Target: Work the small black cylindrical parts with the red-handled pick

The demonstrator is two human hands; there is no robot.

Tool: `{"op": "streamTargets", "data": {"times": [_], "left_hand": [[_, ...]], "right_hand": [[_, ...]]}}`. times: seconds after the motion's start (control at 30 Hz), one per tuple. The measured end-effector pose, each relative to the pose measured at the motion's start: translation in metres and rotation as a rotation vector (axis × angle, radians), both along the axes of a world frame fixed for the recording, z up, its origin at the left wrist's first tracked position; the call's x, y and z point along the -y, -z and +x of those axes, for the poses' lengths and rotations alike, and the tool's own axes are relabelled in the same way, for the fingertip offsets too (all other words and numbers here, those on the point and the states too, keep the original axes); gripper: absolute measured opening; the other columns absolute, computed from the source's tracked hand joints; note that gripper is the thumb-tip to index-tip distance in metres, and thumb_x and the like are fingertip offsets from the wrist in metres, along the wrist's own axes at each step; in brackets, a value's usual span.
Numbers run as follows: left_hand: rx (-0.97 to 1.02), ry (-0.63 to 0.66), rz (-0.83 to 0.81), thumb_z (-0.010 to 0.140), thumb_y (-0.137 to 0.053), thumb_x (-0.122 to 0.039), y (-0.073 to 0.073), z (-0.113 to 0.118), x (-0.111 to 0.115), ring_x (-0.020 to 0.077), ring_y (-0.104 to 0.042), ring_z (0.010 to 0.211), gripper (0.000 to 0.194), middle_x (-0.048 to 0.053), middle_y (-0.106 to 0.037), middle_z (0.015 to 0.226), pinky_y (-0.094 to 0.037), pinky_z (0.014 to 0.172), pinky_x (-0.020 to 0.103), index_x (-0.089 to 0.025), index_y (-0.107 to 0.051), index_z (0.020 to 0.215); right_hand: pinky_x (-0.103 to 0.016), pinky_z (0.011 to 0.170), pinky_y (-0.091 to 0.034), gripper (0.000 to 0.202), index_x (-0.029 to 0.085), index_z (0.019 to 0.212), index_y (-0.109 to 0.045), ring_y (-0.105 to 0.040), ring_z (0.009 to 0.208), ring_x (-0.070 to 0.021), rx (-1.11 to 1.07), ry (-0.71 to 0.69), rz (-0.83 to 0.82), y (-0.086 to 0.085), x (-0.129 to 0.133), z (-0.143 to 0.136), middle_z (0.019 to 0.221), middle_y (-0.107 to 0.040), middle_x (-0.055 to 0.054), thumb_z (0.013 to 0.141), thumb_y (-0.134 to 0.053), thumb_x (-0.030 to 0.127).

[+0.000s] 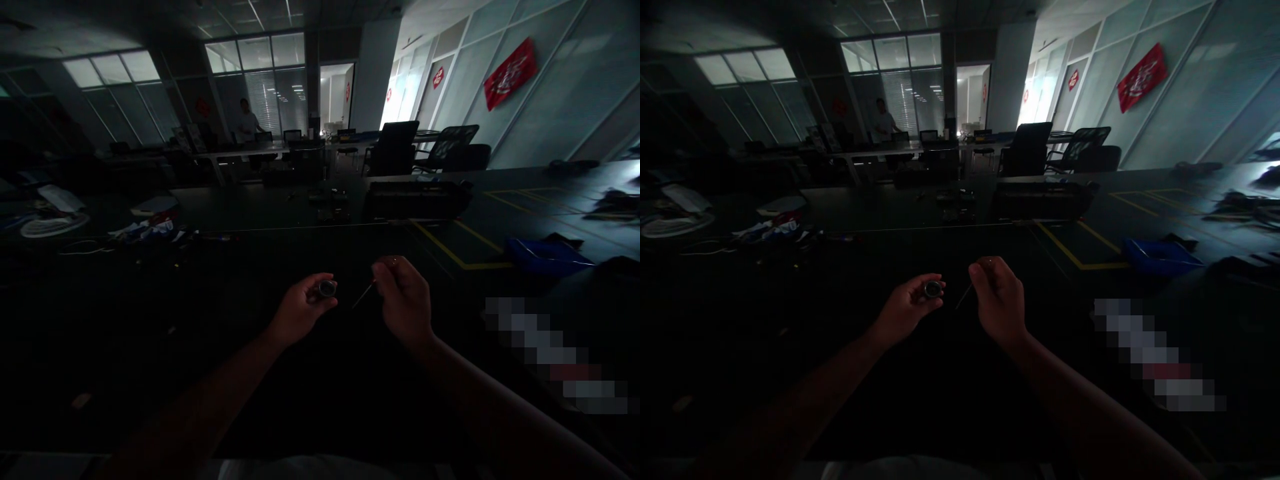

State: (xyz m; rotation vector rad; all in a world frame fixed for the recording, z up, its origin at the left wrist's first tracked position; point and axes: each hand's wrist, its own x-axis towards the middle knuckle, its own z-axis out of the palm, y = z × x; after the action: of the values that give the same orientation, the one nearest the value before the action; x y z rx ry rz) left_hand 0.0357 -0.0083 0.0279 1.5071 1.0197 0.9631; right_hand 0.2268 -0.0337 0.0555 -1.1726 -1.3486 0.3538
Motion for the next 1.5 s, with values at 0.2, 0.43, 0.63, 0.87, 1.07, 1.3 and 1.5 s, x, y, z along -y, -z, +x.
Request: {"op": "streamTargets", "data": {"times": [0.2,0.43,0.63,0.87,1.07,1.3,1.5], "left_hand": [[-0.063,0.060,0.061,0.080,-0.076,-0.016,0.024,-0.002,0.010,0.0202,-0.067,0.107,0.040,0.005,-0.071,0.114,-0.050,0.102,0.036,-0.022,-0.067,0.119],[0.008,0.073,0.103,0.080,-0.076,-0.014,0.031,-0.004,0.009,0.0208,-0.066,0.109,0.041,0.005,-0.071,0.116,-0.050,0.101,0.035,-0.024,-0.068,0.120],[-0.065,0.037,0.220,0.079,-0.078,-0.014,0.036,-0.007,0.006,0.0205,-0.066,0.108,0.042,0.005,-0.071,0.116,-0.050,0.100,0.035,-0.025,-0.070,0.118],[-0.122,0.004,0.278,0.079,-0.078,-0.013,0.038,-0.011,0.001,0.0194,-0.067,0.104,0.043,0.004,-0.072,0.113,-0.049,0.101,0.034,-0.027,-0.071,0.118],[-0.110,0.002,0.266,0.080,-0.077,-0.014,0.038,-0.012,0.000,0.0195,-0.066,0.108,0.042,0.004,-0.071,0.116,-0.049,0.101,0.033,-0.027,-0.071,0.120],[-0.056,0.004,0.187,0.079,-0.077,-0.013,0.043,-0.011,-0.003,0.0210,-0.067,0.111,0.045,0.005,-0.071,0.119,-0.048,0.106,0.038,-0.026,-0.070,0.121],[0.001,-0.008,0.124,0.078,-0.078,-0.013,0.038,-0.011,-0.005,0.0218,-0.068,0.107,0.042,0.007,-0.073,0.114,-0.051,0.102,0.038,-0.021,-0.070,0.118]], "right_hand": [[-0.029,0.059,-0.046,0.020,0.023,0.094,-0.060,-0.058,0.060,-0.0126,-0.044,-0.076,0.042,0.006,0.001,-0.003,0.069,-0.060,0.003,0.099,-0.050,0.039],[-0.027,0.058,-0.047,0.015,0.023,0.096,-0.059,-0.063,0.063,-0.0126,0.141,-0.089,0.026,0.015,0.000,-0.006,0.076,-0.065,0.002,0.098,-0.053,0.036],[-0.027,0.059,-0.050,0.013,0.023,0.097,-0.061,-0.069,0.065,-0.0144,0.219,-0.092,0.016,0.013,0.003,-0.005,0.078,-0.069,0.000,0.095,-0.057,0.035],[-0.028,0.061,-0.052,0.013,0.021,0.094,-0.064,-0.072,0.066,-0.0167,0.272,-0.123,0.027,0.009,0.007,-0.009,0.075,-0.074,-0.002,0.092,-0.062,0.035],[-0.029,0.062,-0.052,0.014,0.022,0.094,-0.062,-0.074,0.068,-0.0174,0.206,-0.102,-0.021,0.014,0.004,-0.010,0.078,-0.074,-0.002,0.093,-0.060,0.036],[-0.030,0.064,-0.052,0.014,0.022,0.094,-0.061,-0.072,0.068,-0.0169,0.203,-0.082,-0.052,0.015,0.002,-0.008,0.076,-0.072,-0.001,0.095,-0.057,0.036],[-0.029,0.063,-0.049,0.014,0.022,0.094,-0.060,-0.068,0.064,-0.0152,0.227,-0.060,-0.046,0.014,0.001,-0.007,0.069,-0.068,0.001,0.097,-0.054,0.035]]}}
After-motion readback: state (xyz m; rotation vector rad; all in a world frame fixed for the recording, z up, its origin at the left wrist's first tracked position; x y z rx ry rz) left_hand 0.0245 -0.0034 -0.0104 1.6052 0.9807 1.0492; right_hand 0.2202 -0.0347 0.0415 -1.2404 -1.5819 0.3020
